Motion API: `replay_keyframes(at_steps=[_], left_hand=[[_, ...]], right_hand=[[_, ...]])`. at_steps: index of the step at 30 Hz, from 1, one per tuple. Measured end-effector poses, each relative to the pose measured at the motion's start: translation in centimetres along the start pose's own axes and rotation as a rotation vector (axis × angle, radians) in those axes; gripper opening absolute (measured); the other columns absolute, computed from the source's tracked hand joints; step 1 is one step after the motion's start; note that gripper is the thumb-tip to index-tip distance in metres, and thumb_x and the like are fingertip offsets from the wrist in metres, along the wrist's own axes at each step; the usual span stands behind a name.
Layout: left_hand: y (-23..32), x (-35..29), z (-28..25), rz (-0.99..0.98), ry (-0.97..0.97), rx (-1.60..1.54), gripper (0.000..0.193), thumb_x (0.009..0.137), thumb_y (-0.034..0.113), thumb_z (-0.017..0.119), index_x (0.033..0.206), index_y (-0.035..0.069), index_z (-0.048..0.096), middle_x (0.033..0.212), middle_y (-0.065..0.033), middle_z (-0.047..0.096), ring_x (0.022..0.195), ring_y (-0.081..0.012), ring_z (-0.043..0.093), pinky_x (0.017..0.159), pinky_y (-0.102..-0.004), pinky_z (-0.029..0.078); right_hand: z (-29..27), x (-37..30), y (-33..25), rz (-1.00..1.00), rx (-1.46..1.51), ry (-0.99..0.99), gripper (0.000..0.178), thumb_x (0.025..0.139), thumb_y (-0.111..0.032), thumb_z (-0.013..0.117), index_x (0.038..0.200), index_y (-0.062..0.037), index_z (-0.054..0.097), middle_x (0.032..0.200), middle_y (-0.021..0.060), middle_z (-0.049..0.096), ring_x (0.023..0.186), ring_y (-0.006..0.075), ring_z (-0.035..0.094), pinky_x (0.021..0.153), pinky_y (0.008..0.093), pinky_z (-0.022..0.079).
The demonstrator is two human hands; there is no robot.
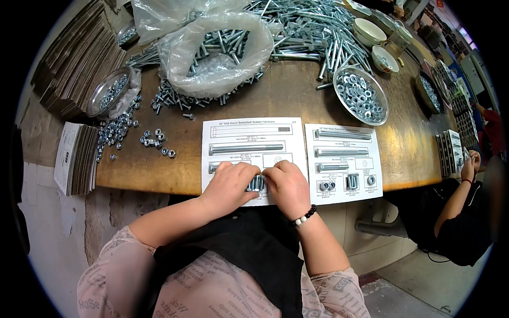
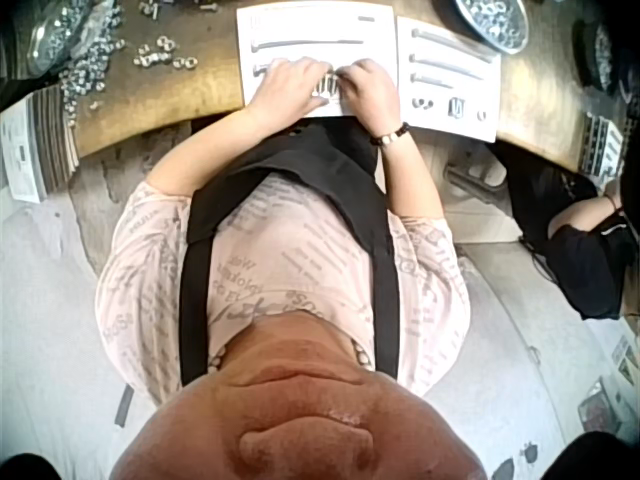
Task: The person picks bolts, nuts, and washers from piles on a table and places them into designated slots on a printed template. The person repeatedly selects fasteners and arranges them on the template, then stacks completed templates to the side.
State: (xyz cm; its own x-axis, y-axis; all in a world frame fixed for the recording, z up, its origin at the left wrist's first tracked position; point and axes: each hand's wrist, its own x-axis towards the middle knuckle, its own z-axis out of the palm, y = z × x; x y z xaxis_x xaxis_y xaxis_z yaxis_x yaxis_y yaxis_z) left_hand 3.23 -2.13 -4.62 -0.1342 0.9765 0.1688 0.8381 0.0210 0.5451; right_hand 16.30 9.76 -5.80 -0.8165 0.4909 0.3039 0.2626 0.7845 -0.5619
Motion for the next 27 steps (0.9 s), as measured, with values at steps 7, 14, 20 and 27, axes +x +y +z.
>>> replay_keyframes(at_steps=[7,14,20,27], left_hand=[[0.1,0.2,0.1,0.002,0.005,-0.020,0.048,0.065,0.017,0.073,0.105,0.006,0.048,0.098,-0.0092,0.054,0.095,-0.0257,0.051,0.083,-0.0369,0.034],[0.4,0.2,-2.3,0.040,0.075,-0.089,0.044,0.064,0.019,0.075,0.100,0.006,0.053,0.099,-0.0093,0.053,0.090,-0.0245,0.052,0.084,-0.0357,0.036],[-2.0,-0.9,-4.0,0.001,0.151,-0.223,0.033,0.066,0.012,0.072,0.094,0.006,0.055,0.092,-0.0065,0.054,0.068,-0.0166,0.054,0.075,-0.0322,0.040],[-4.0,-2.3,-4.0,-0.055,0.206,-0.307,0.031,0.065,-0.002,0.067,0.092,0.001,0.052,0.087,-0.0099,0.049,0.067,-0.0162,0.050,0.064,-0.0271,0.042]], right_hand=[[0.1,0.4,0.1,-0.020,0.020,-0.017,0.013,0.068,-0.006,0.066,0.081,-0.0084,0.064,0.075,0.0077,0.055,0.072,0.0265,0.054,0.063,0.0349,0.045],[-3.5,2.8,2.2,0.018,-0.031,-0.007,0.023,0.069,-0.008,0.066,0.092,-0.0088,0.062,0.076,0.0086,0.055,0.073,0.0271,0.055,0.065,0.0358,0.045],[-11.1,8.8,13.3,0.191,-0.364,0.247,0.011,0.077,-0.013,0.062,0.086,-0.0090,0.065,0.087,0.0094,0.060,0.079,0.0293,0.058,0.070,0.0374,0.046],[-13.1,12.9,20.4,0.676,-0.616,-0.014,0.022,0.076,-0.027,0.064,0.095,-0.0158,0.067,0.103,0.0112,0.058,0.095,0.0290,0.056,0.083,0.0365,0.046]])
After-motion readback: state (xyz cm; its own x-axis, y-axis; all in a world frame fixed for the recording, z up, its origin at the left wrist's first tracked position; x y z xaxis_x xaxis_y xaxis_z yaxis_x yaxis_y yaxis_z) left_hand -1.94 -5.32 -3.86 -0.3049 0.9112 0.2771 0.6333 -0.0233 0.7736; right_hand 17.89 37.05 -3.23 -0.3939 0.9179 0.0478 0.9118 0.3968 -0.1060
